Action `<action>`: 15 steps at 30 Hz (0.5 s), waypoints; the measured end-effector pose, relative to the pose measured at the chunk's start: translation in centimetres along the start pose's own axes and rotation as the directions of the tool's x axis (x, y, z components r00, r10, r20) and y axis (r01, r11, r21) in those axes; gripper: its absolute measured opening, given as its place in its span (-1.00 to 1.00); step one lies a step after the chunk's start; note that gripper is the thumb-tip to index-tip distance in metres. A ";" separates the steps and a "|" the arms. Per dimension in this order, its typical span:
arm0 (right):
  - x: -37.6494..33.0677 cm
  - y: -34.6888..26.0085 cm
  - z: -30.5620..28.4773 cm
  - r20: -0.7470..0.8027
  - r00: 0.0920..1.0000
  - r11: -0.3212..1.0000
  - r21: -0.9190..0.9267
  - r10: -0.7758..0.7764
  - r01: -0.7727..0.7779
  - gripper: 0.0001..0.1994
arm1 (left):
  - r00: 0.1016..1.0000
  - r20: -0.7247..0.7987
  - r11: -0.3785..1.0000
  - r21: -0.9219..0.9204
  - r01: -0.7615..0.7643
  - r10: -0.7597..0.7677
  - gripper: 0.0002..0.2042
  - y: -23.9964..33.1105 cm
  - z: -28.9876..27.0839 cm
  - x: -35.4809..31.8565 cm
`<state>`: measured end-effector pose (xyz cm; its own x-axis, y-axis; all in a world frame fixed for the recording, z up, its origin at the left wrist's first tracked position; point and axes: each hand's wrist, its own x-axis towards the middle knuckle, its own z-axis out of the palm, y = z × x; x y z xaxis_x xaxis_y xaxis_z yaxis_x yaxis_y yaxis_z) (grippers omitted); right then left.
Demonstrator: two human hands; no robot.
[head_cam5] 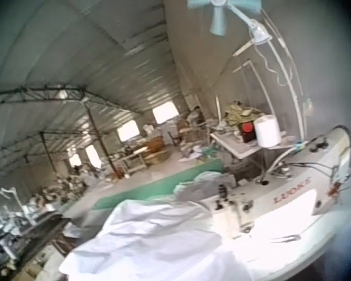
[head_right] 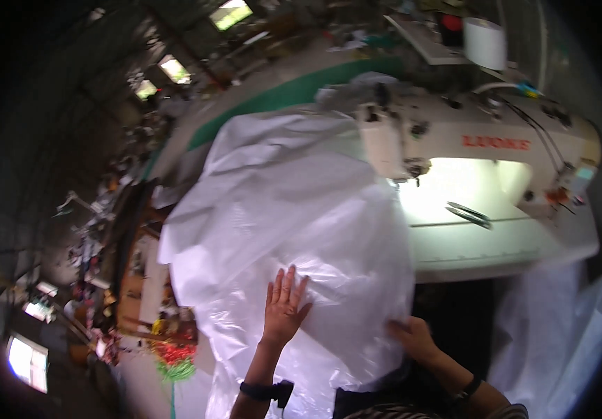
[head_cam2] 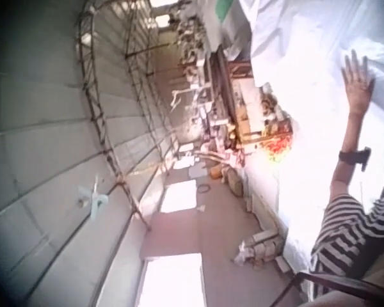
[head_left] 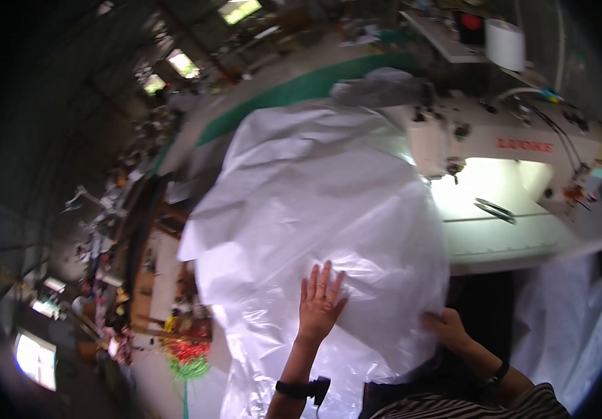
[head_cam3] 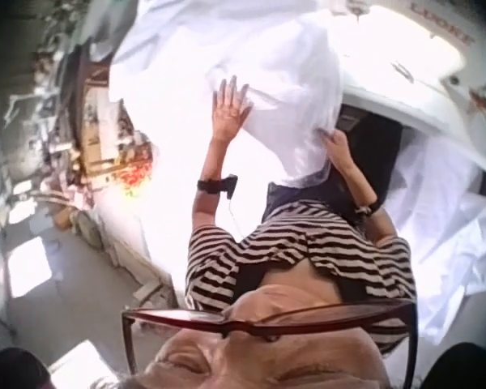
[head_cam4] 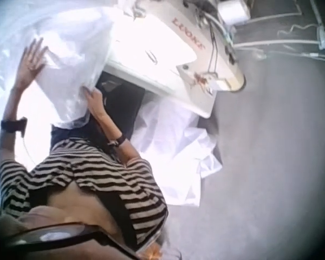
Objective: Sewing together large white plastic sheets or fabric using an industrial sewing machine.
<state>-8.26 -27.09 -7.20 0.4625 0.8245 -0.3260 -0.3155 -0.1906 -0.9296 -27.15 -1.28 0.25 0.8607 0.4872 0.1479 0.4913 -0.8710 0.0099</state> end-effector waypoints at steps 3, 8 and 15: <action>-1.0 1.2 -0.3 -0.053 0.998 0.993 -0.118 0.020 -0.026 -0.79 | 0.845 0.319 0.894 0.018 0.447 -0.429 -0.55 -6.9 -1.4 -6.3; -1.0 -0.4 -0.1 -0.015 0.984 0.969 -0.176 -0.177 0.172 -0.79 | 0.867 -0.498 0.996 0.070 0.060 -0.018 -0.43 0.7 -13.7 -4.3; -0.3 -0.4 -0.3 0.080 0.994 0.977 -0.197 -0.068 0.083 -0.73 | 0.847 -0.450 0.956 -0.053 0.290 -0.282 -0.44 -11.1 -13.3 1.4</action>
<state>-7.98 -27.40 -6.80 0.4147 0.8758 -0.2472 -0.1067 -0.2230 -0.9690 -33.19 8.21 13.45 0.5307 0.6291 0.5680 0.7117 -0.6946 0.1044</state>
